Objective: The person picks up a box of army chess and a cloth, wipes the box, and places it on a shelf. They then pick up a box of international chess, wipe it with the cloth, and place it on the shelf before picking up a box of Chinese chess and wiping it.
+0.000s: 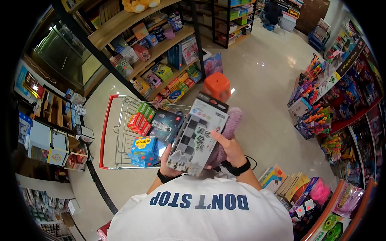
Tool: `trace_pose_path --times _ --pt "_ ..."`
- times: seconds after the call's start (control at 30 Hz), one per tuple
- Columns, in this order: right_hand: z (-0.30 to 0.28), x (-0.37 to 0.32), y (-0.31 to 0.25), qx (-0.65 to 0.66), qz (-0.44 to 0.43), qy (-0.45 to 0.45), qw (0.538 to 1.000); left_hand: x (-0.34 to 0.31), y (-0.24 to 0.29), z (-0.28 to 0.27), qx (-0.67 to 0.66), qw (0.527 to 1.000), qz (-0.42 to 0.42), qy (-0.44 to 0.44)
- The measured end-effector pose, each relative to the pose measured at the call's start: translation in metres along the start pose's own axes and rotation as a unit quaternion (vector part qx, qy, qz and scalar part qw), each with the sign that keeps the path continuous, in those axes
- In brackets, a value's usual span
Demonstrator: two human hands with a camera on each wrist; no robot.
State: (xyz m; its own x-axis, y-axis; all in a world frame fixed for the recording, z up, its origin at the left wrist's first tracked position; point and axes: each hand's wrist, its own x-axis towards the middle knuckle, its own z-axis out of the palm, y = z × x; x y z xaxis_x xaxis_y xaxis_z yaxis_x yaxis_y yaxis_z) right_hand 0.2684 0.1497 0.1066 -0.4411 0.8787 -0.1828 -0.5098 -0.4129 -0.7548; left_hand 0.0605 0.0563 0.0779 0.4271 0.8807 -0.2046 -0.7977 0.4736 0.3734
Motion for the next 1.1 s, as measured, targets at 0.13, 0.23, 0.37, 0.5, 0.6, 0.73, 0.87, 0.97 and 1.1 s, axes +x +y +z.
trace_pose_path --times 0.13,0.23,0.37,0.5,0.6,0.73,0.87,0.97,1.1 --pt "-0.009 0.014 0.022 0.032 -0.043 0.035 0.998 0.003 -0.004 -0.005 -0.078 0.993 0.024 -0.087" --pt "-0.016 0.011 0.019 0.009 -0.118 0.052 0.992 0.003 -0.002 0.005 -0.069 0.995 0.052 -0.057" --pt "0.011 0.006 -0.004 -0.277 -0.266 0.082 0.92 0.006 0.002 0.025 0.017 0.993 0.119 0.021" --pt "0.056 0.002 -0.02 -0.522 -0.399 -0.055 0.752 0.016 -0.005 0.013 -0.025 0.988 0.118 0.092" --pt "0.066 -0.001 -0.002 -0.583 -0.464 -0.166 0.646 0.019 -0.008 0.0 0.079 0.979 0.186 -0.029" --pt "0.062 0.004 -0.003 -0.615 -0.447 -0.154 0.631 0.022 -0.003 0.017 0.094 0.976 0.17 0.102" --pt "0.048 0.02 -0.021 -0.627 -0.457 -0.056 0.628 0.026 -0.003 0.008 0.07 0.988 0.116 0.072" --pt "0.037 0.029 -0.035 -0.653 -0.454 0.014 0.606 0.025 0.001 0.012 0.072 0.993 0.07 0.06" --pt "0.021 0.037 -0.052 -0.675 -0.407 0.105 0.606 0.025 -0.003 0.0 0.034 0.997 0.057 0.032"
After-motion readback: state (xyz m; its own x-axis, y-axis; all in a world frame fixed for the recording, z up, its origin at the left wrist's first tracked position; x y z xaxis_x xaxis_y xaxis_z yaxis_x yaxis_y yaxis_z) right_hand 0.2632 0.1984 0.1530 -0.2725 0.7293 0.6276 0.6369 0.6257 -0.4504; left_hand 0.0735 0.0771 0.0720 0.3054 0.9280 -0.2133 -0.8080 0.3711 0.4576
